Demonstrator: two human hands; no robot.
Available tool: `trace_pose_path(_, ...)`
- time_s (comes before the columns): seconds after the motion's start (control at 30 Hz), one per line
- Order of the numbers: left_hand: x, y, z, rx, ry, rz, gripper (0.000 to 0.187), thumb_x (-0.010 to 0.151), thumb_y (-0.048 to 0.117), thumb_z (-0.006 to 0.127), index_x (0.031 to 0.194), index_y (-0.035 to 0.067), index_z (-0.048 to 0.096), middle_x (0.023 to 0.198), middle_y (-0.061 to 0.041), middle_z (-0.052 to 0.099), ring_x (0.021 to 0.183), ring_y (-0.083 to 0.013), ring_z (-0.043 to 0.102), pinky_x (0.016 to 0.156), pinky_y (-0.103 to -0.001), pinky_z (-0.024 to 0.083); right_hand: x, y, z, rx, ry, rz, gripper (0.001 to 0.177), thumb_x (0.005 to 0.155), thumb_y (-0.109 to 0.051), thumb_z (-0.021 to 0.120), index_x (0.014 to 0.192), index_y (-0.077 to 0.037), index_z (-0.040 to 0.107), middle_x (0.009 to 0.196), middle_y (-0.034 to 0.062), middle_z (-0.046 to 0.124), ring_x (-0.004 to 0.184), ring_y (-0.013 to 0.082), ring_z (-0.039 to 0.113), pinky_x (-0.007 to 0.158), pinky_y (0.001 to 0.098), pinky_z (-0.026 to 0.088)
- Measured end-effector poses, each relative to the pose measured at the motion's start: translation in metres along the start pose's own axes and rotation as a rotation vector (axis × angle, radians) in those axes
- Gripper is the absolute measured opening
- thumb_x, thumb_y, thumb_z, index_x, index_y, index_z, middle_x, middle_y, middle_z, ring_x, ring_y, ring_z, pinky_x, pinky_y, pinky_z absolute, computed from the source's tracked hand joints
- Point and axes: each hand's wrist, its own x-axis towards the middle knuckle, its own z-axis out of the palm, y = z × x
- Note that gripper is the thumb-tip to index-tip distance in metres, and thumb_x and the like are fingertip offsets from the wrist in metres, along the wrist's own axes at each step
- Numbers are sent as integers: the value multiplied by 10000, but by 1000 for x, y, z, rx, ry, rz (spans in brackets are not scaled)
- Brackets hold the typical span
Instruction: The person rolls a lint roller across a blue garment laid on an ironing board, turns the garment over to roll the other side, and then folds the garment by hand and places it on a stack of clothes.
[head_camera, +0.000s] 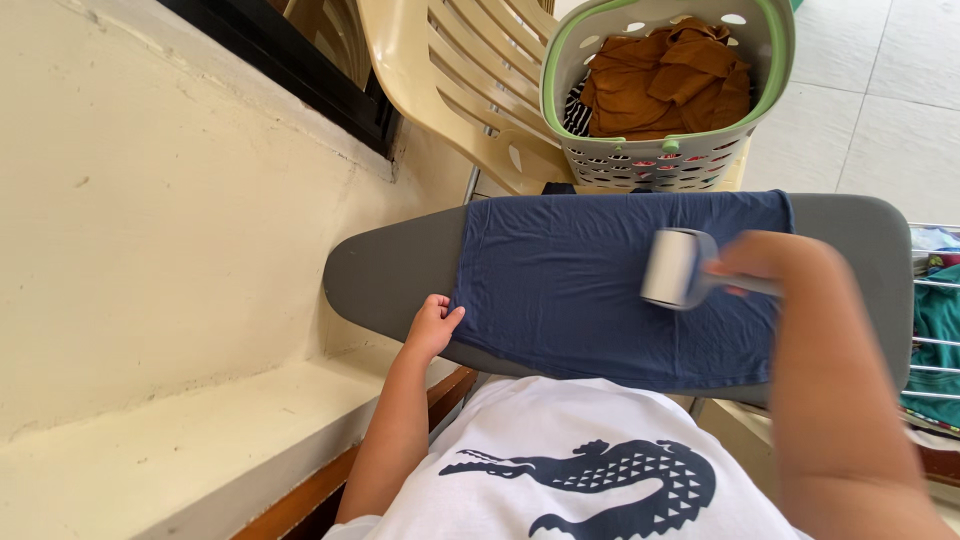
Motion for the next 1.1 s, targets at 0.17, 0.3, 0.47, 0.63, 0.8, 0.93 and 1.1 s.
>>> trace_pose_path(0.17, 5, -11, 13, 29, 93, 103, 471, 929, 332, 714, 1267, 22, 604, 1107, -123, 689, 996, -227, 665, 882, -366, 528, 38, -191, 124, 410, 199, -364, 420, 963, -420, 652, 1140, -55, 762, 915, 127, 767, 830, 222, 740, 825, 383, 571)
trace_pose_path(0.3, -8, 7, 3, -103, 7, -103, 377, 991, 320, 595, 1241, 39, 621, 1036, -109, 707, 887, -243, 665, 815, -388, 538, 31, -119, 96, 394, -24, -417, 491, 934, -462, 650, 1192, -53, 734, 1066, 47, 758, 931, 183, 711, 872, 343, 555)
trace_pose_path(0.47, -17, 6, 10, -142, 113, 2, 376, 980, 316, 630, 1243, 47, 607, 1070, -89, 706, 945, -192, 659, 849, -349, 522, -10, 16, -1, 87, -133, 29, 379, 880, -409, 741, 1061, -100, 865, 918, 112, 803, 846, 223, 662, 838, 405, 465)
trace_pose_path(0.63, -32, -7, 15, -245, 128, 61, 435, 889, 204, 750, 1244, 75, 534, 1077, -85, 690, 957, -168, 654, 866, -322, 522, 19, -104, 79, -30, -38, -408, 468, 916, -532, 644, 1103, -141, 821, 927, 58, 798, 857, 192, 709, 834, 398, 537)
trace_pose_path(0.8, -38, -25, 12, -361, 224, 190, 212, 876, 49, 703, 1065, 72, 610, 960, -46, 686, 849, -129, 619, 789, -295, 522, 32, -171, 158, 304, 86, -514, 408, 953, -462, 665, 1056, -96, 814, 818, 87, 769, 758, 181, 701, 781, 357, 538)
trace_pose_path(0.93, -56, -33, -1, -294, 120, 53, 180, 949, 31, 625, 1017, 115, 769, 845, -27, 625, 741, -119, 531, 684, -303, 465, 23, -35, 56, -53, -128, -109, 466, 913, -490, 675, 1087, -91, 844, 1001, 98, 808, 950, 236, 713, 916, 396, 467)
trace_pose_path(1.1, -60, -25, 2, -231, 107, 161, 319, 917, -11, 577, 1084, 142, 802, 870, -1, 682, 672, -106, 539, 619, -289, 467, 3, -3, 37, -19, -148, -66, 447, 869, -498, 714, 1118, -146, 832, 1000, 87, 813, 929, 220, 710, 909, 391, 469)
